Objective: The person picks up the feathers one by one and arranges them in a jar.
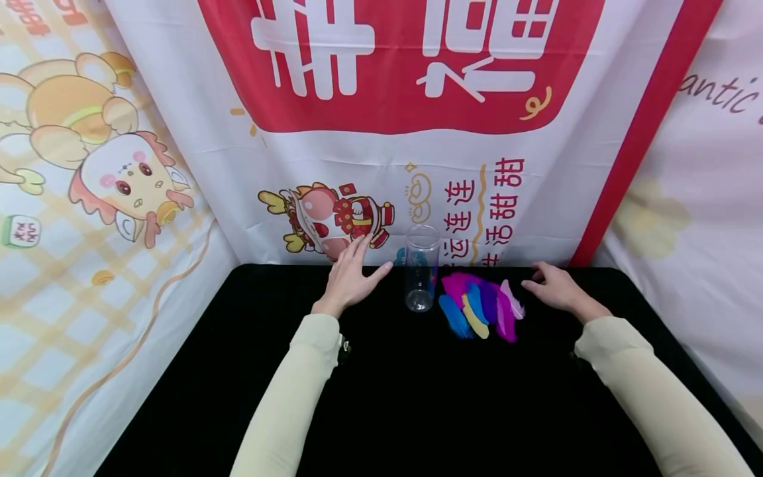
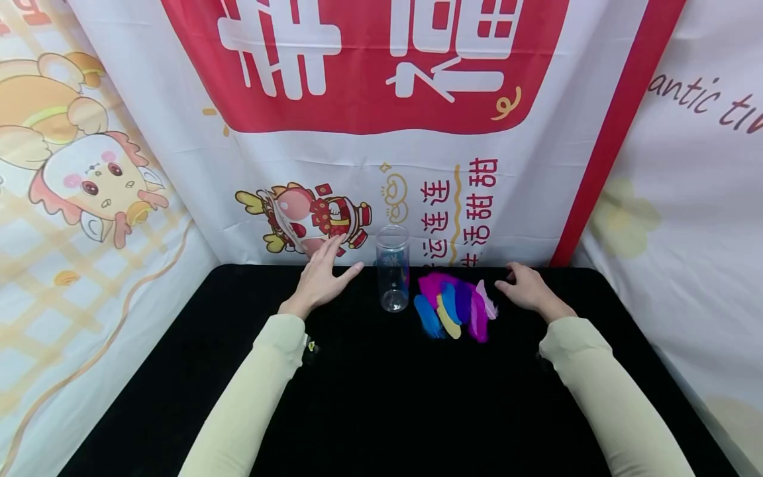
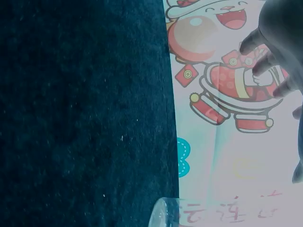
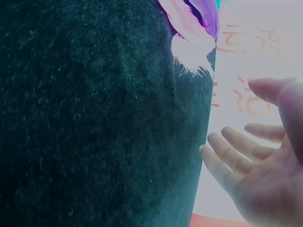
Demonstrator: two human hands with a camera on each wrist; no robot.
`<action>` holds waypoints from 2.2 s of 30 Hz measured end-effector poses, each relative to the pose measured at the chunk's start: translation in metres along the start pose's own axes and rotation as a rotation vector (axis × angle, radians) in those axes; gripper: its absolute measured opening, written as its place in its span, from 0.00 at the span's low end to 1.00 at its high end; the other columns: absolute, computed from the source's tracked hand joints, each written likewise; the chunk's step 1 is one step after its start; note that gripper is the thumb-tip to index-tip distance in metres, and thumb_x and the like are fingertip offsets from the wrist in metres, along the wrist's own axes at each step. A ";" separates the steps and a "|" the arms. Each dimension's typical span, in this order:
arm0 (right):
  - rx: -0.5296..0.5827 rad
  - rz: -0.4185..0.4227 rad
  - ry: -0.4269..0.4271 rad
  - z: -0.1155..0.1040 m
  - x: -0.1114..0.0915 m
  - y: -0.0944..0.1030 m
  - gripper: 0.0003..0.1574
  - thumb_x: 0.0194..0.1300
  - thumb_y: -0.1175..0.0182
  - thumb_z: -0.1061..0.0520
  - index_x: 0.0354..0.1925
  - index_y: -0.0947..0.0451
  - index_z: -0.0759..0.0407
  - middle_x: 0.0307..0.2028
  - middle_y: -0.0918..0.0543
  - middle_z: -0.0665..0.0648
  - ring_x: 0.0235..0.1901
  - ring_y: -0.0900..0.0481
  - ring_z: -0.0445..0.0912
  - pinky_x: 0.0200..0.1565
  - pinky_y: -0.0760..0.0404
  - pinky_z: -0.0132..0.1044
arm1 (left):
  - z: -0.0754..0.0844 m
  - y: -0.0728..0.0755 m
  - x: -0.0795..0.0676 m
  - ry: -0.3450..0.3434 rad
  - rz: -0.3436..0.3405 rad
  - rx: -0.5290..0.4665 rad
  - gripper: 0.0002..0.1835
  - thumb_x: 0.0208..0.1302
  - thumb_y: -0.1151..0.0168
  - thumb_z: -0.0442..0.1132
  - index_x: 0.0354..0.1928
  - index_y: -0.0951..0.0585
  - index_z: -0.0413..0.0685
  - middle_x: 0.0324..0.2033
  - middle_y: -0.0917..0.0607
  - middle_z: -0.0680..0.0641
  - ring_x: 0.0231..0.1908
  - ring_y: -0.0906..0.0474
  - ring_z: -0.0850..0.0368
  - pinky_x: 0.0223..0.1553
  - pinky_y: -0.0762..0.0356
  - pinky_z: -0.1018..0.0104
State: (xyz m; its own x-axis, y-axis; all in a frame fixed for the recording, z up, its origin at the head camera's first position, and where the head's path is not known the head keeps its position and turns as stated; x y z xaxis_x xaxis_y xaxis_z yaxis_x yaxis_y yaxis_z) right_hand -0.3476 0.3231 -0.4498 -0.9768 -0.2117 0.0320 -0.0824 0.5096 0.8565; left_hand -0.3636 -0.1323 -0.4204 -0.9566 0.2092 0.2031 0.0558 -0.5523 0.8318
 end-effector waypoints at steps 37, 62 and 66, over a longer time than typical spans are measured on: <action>0.293 -0.123 -0.173 -0.009 0.024 -0.023 0.24 0.71 0.38 0.58 0.54 0.24 0.79 0.40 0.13 0.68 0.38 0.13 0.50 0.43 0.13 0.48 | 0.042 -0.011 0.010 -0.067 -0.017 -0.680 0.48 0.61 0.27 0.58 0.78 0.42 0.65 0.74 0.35 0.44 0.72 0.38 0.35 0.67 0.34 0.36; 0.276 -0.096 -0.215 -0.003 0.033 -0.036 0.15 0.67 0.38 0.61 0.45 0.15 0.73 0.32 0.12 0.55 0.30 0.17 0.42 0.35 0.14 0.41 | 0.069 -0.030 0.016 -0.067 -0.041 -0.683 0.50 0.60 0.25 0.56 0.79 0.44 0.65 0.73 0.34 0.49 0.69 0.33 0.47 0.64 0.26 0.49; 0.281 -0.104 -0.214 -0.001 0.036 -0.035 0.12 0.65 0.39 0.63 0.41 0.14 0.71 0.32 0.13 0.54 0.30 0.18 0.42 0.36 0.14 0.42 | 0.071 -0.031 0.019 -0.066 -0.038 -0.692 0.51 0.59 0.25 0.59 0.79 0.43 0.65 0.73 0.34 0.49 0.69 0.32 0.47 0.63 0.25 0.51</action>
State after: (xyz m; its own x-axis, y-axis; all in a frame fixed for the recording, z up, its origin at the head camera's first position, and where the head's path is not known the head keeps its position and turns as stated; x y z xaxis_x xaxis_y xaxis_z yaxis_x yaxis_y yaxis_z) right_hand -0.3794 0.2969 -0.4777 -0.9771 -0.1103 -0.1818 -0.2054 0.7102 0.6734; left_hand -0.3635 -0.0542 -0.4053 -0.9336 0.2751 0.2297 -0.1935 -0.9264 0.3229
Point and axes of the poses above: each hand's wrist, its own x-axis towards the middle knuckle, its own y-axis out of the back of the hand, z = x × y, the point moved 2 cm from there along x, towards the middle knuckle
